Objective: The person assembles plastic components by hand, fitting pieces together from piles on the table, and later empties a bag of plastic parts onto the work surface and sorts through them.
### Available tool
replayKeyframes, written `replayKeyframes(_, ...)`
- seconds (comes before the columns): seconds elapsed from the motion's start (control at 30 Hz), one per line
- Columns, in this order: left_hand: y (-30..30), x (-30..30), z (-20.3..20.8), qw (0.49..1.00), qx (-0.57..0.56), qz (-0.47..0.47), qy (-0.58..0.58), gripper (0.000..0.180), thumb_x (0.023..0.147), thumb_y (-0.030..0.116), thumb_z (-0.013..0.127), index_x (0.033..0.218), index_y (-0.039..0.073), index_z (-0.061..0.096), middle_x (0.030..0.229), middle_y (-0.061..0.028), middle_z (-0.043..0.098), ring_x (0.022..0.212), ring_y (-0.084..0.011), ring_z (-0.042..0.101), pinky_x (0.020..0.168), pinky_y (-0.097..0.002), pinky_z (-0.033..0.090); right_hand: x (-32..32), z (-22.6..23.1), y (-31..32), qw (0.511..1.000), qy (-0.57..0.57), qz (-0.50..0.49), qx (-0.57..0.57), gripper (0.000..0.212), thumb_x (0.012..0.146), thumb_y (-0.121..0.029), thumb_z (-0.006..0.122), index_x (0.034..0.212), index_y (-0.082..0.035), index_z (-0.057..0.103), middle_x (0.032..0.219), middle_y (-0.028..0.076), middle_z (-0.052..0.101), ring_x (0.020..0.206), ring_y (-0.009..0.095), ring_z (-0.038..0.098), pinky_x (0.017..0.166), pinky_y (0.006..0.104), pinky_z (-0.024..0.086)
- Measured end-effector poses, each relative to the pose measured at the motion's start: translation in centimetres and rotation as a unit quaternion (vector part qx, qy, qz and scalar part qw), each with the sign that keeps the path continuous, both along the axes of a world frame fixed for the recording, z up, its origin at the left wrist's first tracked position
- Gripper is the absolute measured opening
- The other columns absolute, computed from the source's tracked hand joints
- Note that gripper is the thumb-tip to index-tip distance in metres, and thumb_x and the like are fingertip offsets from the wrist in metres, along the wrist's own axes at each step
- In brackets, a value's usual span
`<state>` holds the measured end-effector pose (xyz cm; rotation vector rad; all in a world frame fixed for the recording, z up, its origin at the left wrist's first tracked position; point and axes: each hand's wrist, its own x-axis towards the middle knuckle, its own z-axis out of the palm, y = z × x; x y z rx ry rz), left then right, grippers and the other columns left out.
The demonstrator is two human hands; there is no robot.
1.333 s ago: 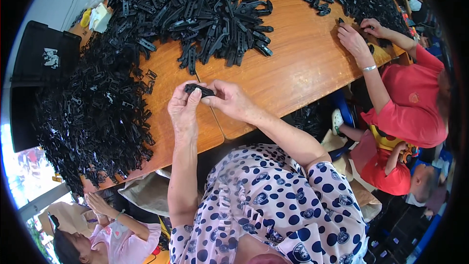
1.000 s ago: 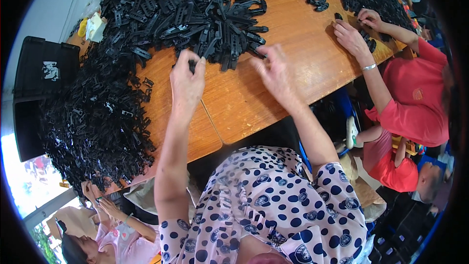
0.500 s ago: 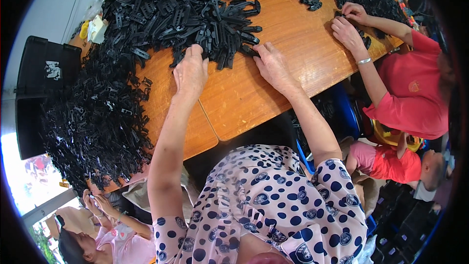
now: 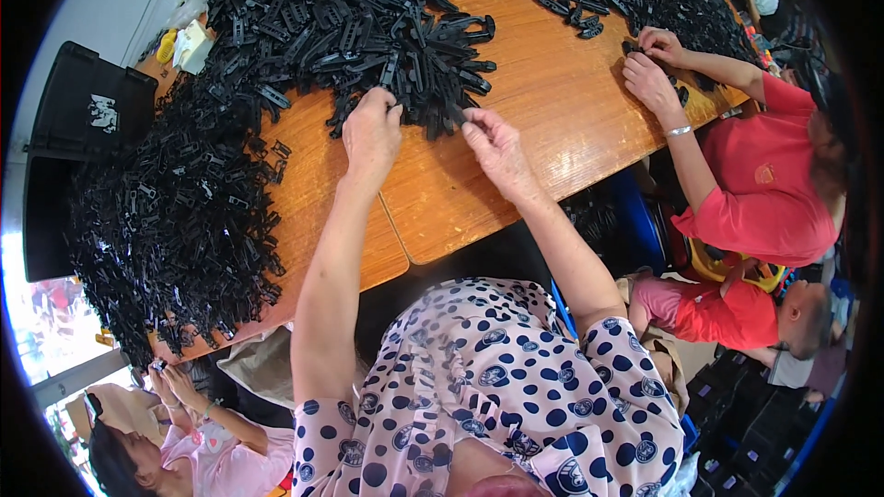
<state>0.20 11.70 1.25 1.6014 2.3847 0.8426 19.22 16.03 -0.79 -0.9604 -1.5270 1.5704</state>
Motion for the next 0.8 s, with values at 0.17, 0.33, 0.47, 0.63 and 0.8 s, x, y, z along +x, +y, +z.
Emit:
replayKeyframes(0.17,-3.0,1.3,-0.9,0.881,0.101,0.080,-0.454,0.008,0.087,0.008,0.064,0.089,0.004,0.057,0.078,-0.0021,0.062,0.064,-0.0065,0.058,0.050,-0.0222,0.042,-2.5,0.5,-1.7,0.966,-0.083,-0.008,0.244,0.017,0.086,-0.005,0.060,0.101,0.001,0.060,0.084,0.012,0.053,0.074,0.024,0.058,0.064,0.0310,0.048)
replayKeyframes(0.33,-5.2,2.0,-0.9,0.839,0.172,0.067,-0.512,0.007,0.089,0.007,0.061,0.093,0.004,0.056,0.084,-0.0026,0.061,0.071,-0.0087,0.062,0.047,-0.0192,0.043,-4.2,1.7,-3.2,0.921,-0.107,0.001,0.374,0.022,0.081,0.001,0.062,0.103,0.001,0.056,0.085,0.016,0.051,0.072,0.033,0.058,0.061,0.0398,0.049)
replayKeyframes(0.47,-6.1,2.0,-0.9,0.831,0.186,0.087,-0.517,0.007,0.090,0.007,0.060,0.094,0.005,0.056,0.085,-0.0025,0.062,0.072,-0.0081,0.061,0.047,-0.0194,0.043,-4.6,1.7,-3.7,0.896,-0.126,0.022,0.425,0.022,0.080,0.001,0.062,0.101,0.001,0.056,0.086,0.015,0.051,0.073,0.033,0.058,0.061,0.0396,0.049)
replayKeyframes(0.63,-6.8,1.8,-2.1,0.818,0.195,0.079,-0.536,0.011,0.090,0.008,0.060,0.099,0.008,0.054,0.086,-0.0025,0.062,0.068,-0.0073,0.059,0.046,-0.0189,0.042,-4.7,1.4,-4.3,0.880,-0.166,0.031,0.445,0.022,0.078,0.001,0.063,0.100,0.000,0.057,0.085,0.013,0.050,0.075,0.031,0.059,0.061,0.0391,0.050)
replayKeyframes(0.8,-7.1,2.6,-2.4,0.788,0.185,0.094,-0.579,0.025,0.085,0.012,0.069,0.101,0.008,0.051,0.088,-0.0005,0.061,0.064,-0.0050,0.053,0.045,-0.0178,0.041,-4.3,0.5,-4.7,0.868,-0.195,0.049,0.454,0.024,0.076,0.000,0.063,0.100,0.000,0.057,0.085,0.012,0.051,0.075,0.031,0.059,0.061,0.0389,0.050)
